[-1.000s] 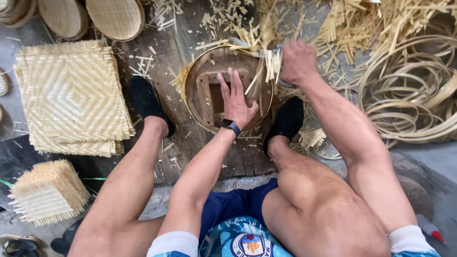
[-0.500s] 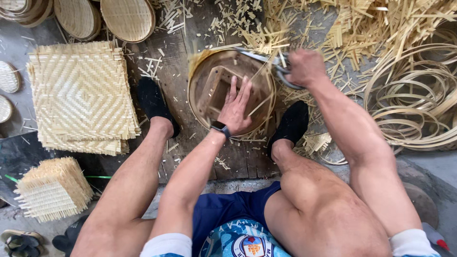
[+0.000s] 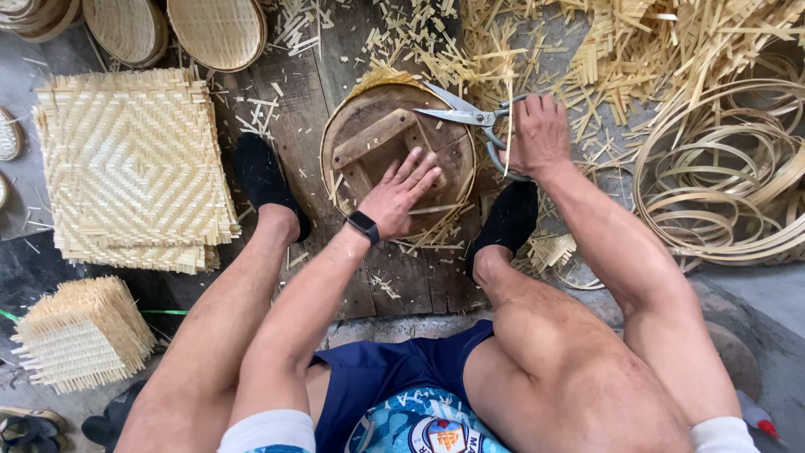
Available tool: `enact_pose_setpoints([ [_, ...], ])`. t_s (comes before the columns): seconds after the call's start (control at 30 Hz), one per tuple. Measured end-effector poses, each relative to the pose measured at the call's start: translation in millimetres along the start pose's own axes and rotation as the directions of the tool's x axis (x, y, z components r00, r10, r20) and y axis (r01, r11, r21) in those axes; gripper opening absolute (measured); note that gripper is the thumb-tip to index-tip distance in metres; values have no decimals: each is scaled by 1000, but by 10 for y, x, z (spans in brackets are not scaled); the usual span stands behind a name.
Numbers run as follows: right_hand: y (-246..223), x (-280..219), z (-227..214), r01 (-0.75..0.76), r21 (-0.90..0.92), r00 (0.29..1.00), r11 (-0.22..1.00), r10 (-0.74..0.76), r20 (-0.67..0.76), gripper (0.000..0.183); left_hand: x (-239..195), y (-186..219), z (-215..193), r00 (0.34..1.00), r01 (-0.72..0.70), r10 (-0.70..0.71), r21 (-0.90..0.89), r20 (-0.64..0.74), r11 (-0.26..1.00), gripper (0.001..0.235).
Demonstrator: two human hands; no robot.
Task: The person assembles round woven trays by placing a circular bamboo frame over a square woven mat, pressing it into a wooden mold, and trimming excess material with shears. The person repeats this process multiple times, stacking finished trays nearby.
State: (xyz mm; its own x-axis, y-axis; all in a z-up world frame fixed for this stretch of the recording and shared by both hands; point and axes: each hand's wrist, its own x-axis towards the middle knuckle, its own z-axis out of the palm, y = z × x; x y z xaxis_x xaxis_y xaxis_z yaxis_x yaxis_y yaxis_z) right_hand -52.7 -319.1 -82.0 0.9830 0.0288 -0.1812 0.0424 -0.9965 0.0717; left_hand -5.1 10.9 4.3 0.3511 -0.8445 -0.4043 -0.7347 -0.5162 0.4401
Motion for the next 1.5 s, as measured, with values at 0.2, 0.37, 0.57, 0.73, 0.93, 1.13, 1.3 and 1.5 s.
enact_pose_setpoints([
  [0.2, -157, -17, -136, -55, 99, 990, 994, 67, -128, 68, 576, 442, 185, 551, 550, -799, -617, -240, 564, 100],
  [0.37, -94, 42, -102, -31, 230, 997, 973, 47, -62, 42, 787, 515, 264, 477, 730, -846, -427, -239, 533, 106],
  [0.57, 135, -65, -67, 15, 240, 996, 971, 7, -89, 19, 589, 490, 258, 656, 619, -702, -336, -275, 710, 116],
  [0.73, -33, 150, 99, -23, -8, 983, 1000, 21, -183, 36, 561, 510, 263, 776, 549, -597, -248, -202, 798, 114],
  [0.93, 298, -80, 168, -25, 108, 994, 994, 14, 105, 26, 391, 381, 179, 892, 395, -417, -146, -174, 907, 117],
  [1.13, 7, 195, 117, -55, -9, 940, 998, 49, -337, 48, 379, 364, 117, 906, 397, -408, -109, -110, 911, 118],
  [1.3, 172, 171, 231, 82, 81, 984, 993, -68, -162, 27, 222, 243, 37, 963, 271, -270, 55, -28, 961, 112],
  [1.5, 241, -25, -61, 73, 99, 963, 992, -45, -266, 44, 99, 211, -23, 988, 149, -152, 97, 15, 984, 111],
])
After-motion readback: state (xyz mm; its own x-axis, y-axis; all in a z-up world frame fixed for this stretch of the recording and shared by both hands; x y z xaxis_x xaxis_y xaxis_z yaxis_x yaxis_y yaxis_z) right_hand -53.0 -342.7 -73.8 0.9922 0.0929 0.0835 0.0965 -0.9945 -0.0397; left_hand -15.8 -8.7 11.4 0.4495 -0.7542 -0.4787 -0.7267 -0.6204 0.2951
